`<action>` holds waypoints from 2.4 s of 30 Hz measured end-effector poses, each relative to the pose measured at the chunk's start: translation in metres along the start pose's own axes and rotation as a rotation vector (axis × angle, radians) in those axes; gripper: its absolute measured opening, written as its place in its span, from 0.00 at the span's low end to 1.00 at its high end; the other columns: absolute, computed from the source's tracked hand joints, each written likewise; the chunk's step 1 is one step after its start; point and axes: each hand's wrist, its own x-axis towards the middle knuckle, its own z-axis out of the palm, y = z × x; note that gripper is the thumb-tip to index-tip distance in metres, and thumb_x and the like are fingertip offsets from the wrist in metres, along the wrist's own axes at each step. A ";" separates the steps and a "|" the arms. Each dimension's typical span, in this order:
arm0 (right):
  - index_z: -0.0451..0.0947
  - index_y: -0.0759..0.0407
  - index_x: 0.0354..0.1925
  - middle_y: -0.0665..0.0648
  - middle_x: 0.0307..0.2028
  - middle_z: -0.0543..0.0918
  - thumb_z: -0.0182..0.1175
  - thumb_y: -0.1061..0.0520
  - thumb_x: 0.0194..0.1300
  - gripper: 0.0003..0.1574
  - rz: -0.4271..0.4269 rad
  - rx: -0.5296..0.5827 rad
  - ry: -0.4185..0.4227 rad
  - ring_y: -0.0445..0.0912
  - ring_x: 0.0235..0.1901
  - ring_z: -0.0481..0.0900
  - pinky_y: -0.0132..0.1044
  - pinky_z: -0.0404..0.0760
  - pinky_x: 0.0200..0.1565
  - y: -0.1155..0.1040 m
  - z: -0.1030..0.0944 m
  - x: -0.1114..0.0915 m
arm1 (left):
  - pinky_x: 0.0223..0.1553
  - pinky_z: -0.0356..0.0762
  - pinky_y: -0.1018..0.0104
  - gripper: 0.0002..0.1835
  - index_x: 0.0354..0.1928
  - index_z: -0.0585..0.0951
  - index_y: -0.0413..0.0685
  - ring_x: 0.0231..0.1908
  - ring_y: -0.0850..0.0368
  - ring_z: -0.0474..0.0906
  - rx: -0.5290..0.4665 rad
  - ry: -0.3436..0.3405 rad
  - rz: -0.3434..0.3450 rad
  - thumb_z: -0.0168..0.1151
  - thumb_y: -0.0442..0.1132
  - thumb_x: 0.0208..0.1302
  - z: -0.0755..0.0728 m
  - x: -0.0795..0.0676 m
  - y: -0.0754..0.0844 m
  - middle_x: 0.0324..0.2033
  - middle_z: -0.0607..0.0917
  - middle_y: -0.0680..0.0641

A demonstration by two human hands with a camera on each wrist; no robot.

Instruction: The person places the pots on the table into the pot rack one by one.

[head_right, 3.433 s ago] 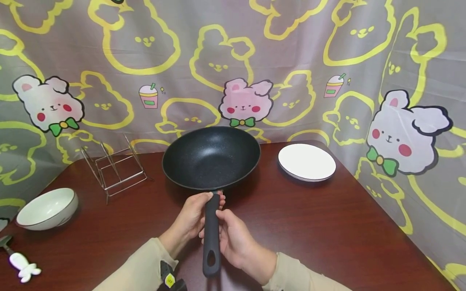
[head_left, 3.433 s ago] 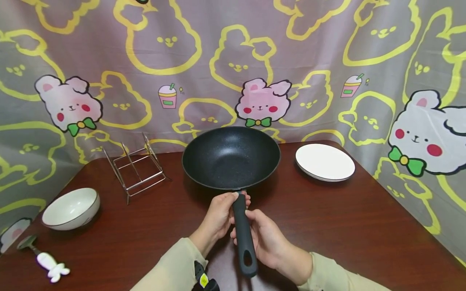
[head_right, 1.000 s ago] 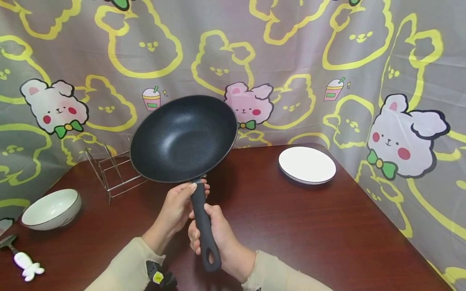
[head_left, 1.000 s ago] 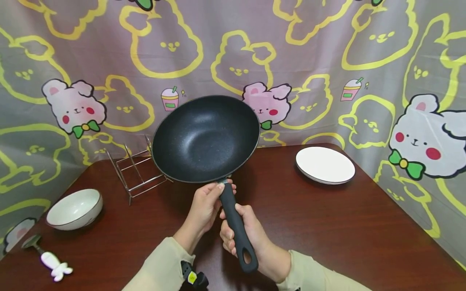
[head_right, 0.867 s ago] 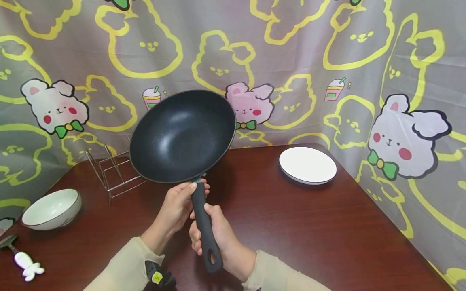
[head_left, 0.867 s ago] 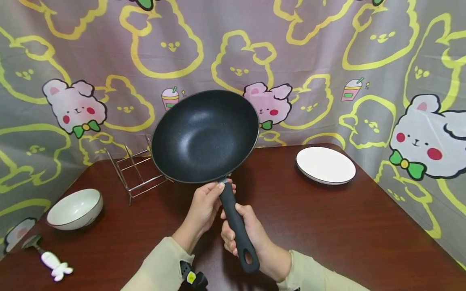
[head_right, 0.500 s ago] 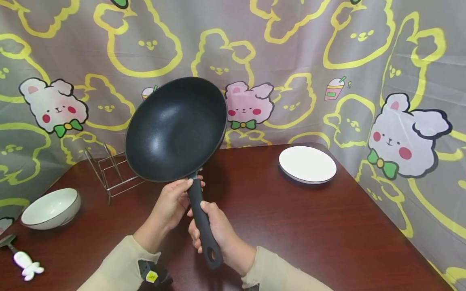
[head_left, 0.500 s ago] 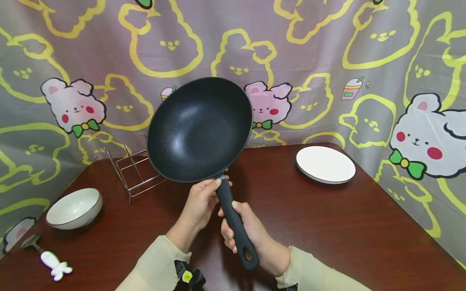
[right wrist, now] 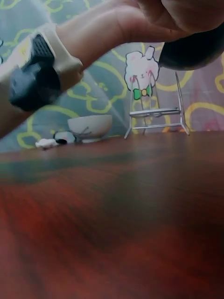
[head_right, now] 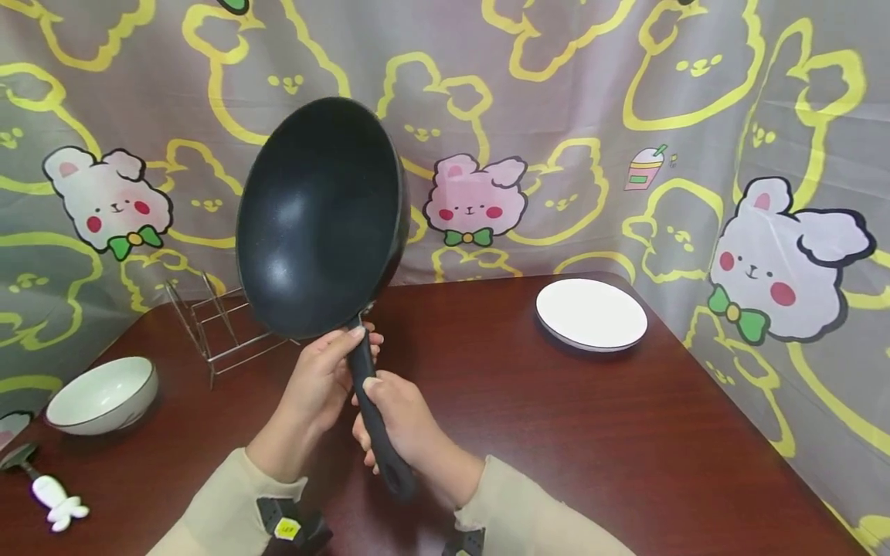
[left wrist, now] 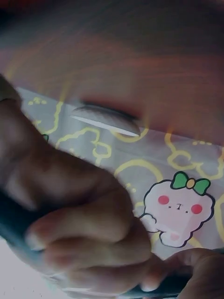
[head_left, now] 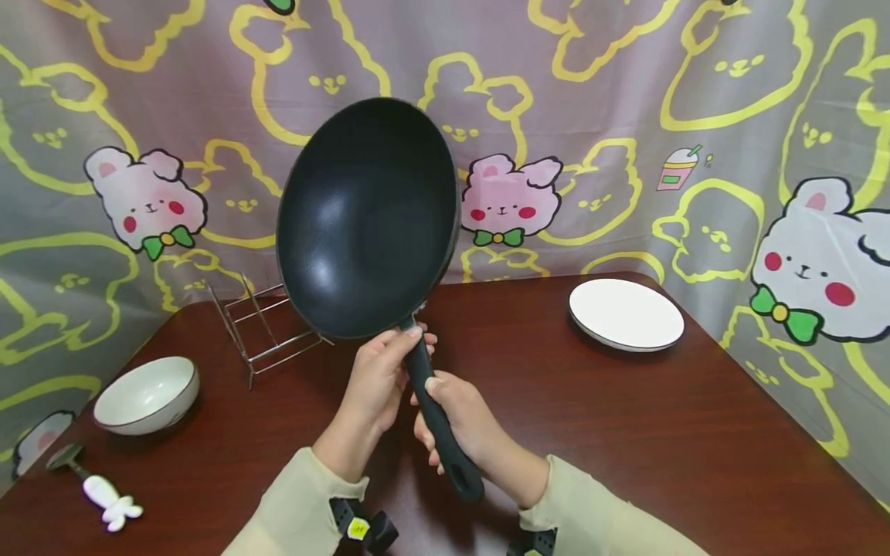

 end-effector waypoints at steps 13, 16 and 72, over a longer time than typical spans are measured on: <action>0.65 0.73 0.36 0.55 0.11 0.71 0.42 0.59 0.68 0.14 -0.241 -0.286 0.008 0.40 0.07 0.68 0.34 0.71 0.10 0.010 0.002 0.014 | 0.34 0.77 0.72 0.13 0.41 0.79 0.29 0.29 0.61 0.78 0.279 0.164 0.070 0.65 0.30 0.54 0.005 -0.002 0.013 0.29 0.82 0.49; 0.66 0.70 0.35 0.57 0.11 0.71 0.44 0.60 0.67 0.11 -0.258 -0.338 0.024 0.42 0.07 0.68 0.34 0.71 0.10 0.012 0.003 0.019 | 0.34 0.76 0.74 0.13 0.41 0.81 0.29 0.33 0.59 0.78 0.432 0.197 0.122 0.65 0.30 0.54 0.000 -0.003 0.018 0.36 0.83 0.41; 0.71 0.59 0.41 0.46 0.17 0.78 0.51 0.51 0.65 0.12 -0.453 -0.817 -0.063 0.26 0.16 0.70 0.19 0.70 0.22 0.048 0.073 0.096 | 0.48 0.69 0.74 0.27 0.63 0.58 0.22 0.46 0.71 0.75 0.937 0.052 0.112 0.44 0.38 0.71 -0.113 -0.011 0.065 0.57 0.71 0.27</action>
